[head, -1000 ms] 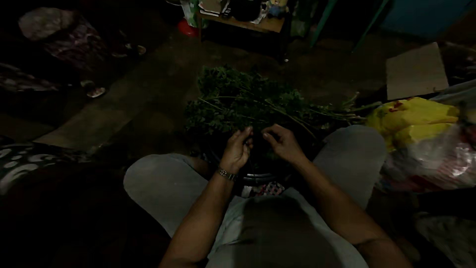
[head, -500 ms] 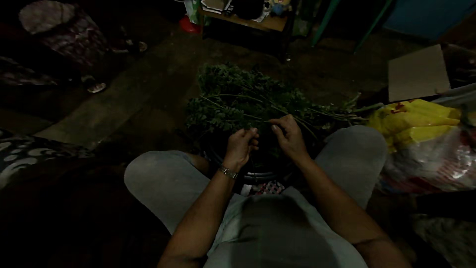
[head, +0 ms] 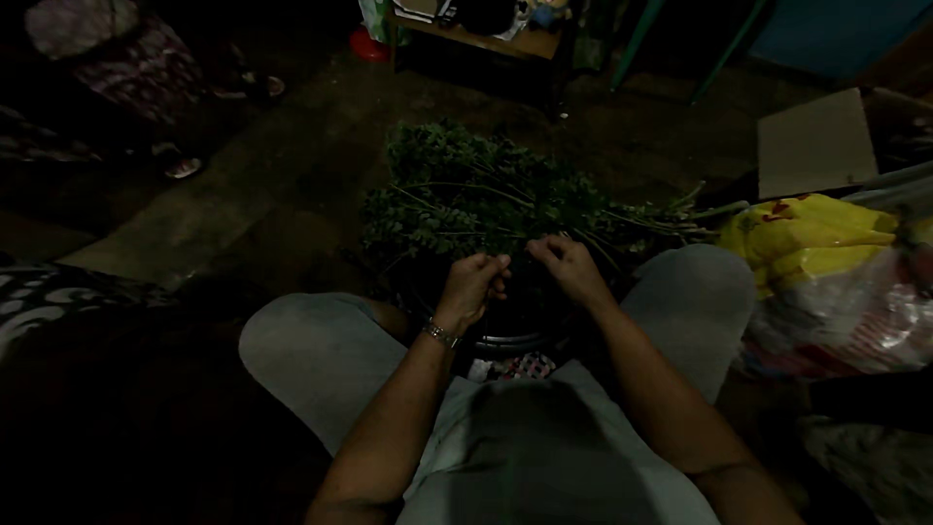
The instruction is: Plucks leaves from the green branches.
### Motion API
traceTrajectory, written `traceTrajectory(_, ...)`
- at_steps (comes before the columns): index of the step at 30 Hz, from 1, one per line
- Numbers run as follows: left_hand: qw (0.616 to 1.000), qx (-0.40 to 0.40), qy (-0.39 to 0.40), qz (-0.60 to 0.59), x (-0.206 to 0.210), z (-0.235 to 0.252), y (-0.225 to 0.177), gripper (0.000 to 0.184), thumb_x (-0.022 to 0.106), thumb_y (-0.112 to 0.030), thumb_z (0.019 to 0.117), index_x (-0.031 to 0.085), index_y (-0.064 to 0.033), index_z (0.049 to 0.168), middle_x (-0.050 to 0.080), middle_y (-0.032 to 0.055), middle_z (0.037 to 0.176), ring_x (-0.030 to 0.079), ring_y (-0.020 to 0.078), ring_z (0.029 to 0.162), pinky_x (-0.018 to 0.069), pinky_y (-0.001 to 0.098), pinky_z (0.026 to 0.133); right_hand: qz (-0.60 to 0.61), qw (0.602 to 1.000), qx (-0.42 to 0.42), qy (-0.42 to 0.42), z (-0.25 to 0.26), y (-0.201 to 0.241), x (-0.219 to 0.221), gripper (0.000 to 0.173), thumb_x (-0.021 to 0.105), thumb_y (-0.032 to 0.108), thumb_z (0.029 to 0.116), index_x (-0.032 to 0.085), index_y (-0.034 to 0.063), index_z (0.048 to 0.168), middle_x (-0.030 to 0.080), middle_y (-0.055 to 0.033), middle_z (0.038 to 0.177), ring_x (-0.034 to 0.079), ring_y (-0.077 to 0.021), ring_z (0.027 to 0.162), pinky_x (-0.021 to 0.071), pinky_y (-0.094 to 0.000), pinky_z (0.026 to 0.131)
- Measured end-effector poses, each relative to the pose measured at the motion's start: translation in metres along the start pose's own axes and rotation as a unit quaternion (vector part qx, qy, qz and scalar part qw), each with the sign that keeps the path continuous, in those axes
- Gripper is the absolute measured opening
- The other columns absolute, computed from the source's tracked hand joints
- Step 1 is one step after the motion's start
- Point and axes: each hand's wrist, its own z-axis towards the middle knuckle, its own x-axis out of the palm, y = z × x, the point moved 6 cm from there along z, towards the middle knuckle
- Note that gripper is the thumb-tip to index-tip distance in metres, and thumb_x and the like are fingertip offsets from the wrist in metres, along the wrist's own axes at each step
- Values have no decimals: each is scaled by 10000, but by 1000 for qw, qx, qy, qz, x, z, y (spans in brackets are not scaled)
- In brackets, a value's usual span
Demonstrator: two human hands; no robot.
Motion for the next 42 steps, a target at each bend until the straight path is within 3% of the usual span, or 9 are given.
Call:
traceTrajectory(5, 1000, -5, 2, 0, 1, 1, 2, 167, 558, -104, 1048, 615, -34, 907, 636, 7, 726, 554, 36, 525, 508, 174, 517, -15, 1000, -15, 8, 0, 0, 1, 208, 610, 140, 1031, 669, -49, 966, 646, -210, 1156, 555, -306, 1208, 422, -457, 1079)
traceTrajectory(9, 1000, -12, 2, 6, 3, 1, 3, 155, 562, -93, 1044, 617, -34, 911, 629, 0, 711, 544, 35, 526, 496, 170, 521, -47, 998, 19, -33, 0, -3, 1, 255, 555, 162, 1063, 657, -62, 998, 631, -204, 1068, 602, -279, 1007, 496, -444, 905)
traceTrajectory(15, 1000, -2, -3, 14, 0, 4, 4, 150, 571, -96, 1041, 620, -30, 916, 621, -2, 706, 562, 44, 543, 518, 180, 540, -68, 997, 26, -22, 0, -2, -4, 337, 472, 192, 1099, 695, -60, 1108, 645, -239, 1171, 587, -342, 1155, 447, -502, 1030)
traceTrajectory(19, 1000, 0, 4, 20, 1, 3, 3, 176, 575, -93, 1039, 613, -35, 877, 624, 0, 700, 565, 51, 544, 520, 187, 546, -43, 998, 27, 29, 0, -2, 4, 351, 497, 269, 1094, 697, -14, 1041, 640, -109, 920, 585, -162, 820, 499, -355, 767)
traceTrajectory(23, 999, -8, 9, 32, 2, 2, 3, 167, 580, -90, 1035, 621, -39, 881, 621, -8, 693, 566, 47, 543, 524, 189, 549, -18, 999, 18, 43, 1, -4, 7, 197, 605, 167, 1039, 682, -14, 1024, 645, -145, 1084, 618, -189, 955, 525, -371, 859)
traceTrajectory(29, 999, -15, 10, 42, 3, 2, 3, 164, 576, -95, 1038, 615, -33, 891, 612, -5, 698, 563, 49, 546, 525, 189, 557, -42, 996, 73, 1, 0, -4, 1, 226, 540, 176, 1074, 649, -22, 1092, 645, -144, 1000, 610, -198, 878, 514, -384, 814)
traceTrajectory(32, 998, -15, 3, 55, 3, 1, 1, 160, 579, -107, 1039, 614, -28, 904, 609, -6, 712, 569, 52, 560, 532, 197, 576, -28, 997, 72, 9, -1, -5, 0, 322, 463, 228, 1105, 685, -2, 1069, 625, -93, 896, 558, -149, 769, 479, -336, 720)
traceTrajectory(38, 998, -2, 4, 57, 0, 2, 1, 152, 586, -99, 1034, 613, -28, 903, 617, -6, 704, 572, 48, 552, 533, 194, 565, -31, 994, 58, 82, -3, -1, 6, 202, 603, 165, 1042, 668, -26, 1037, 636, -105, 928, 592, -140, 827, 509, -325, 781)
traceTrajectory(42, 998, -1, 9, 61, -1, 3, 1, 162, 579, -95, 1037, 607, -26, 893, 611, -8, 702, 574, 50, 556, 538, 197, 574, -50, 992, 82, 85, -1, -4, 6, 198, 531, 144, 1073, 629, -27, 1067, 614, -135, 971, 587, -186, 862, 502, -372, 803)
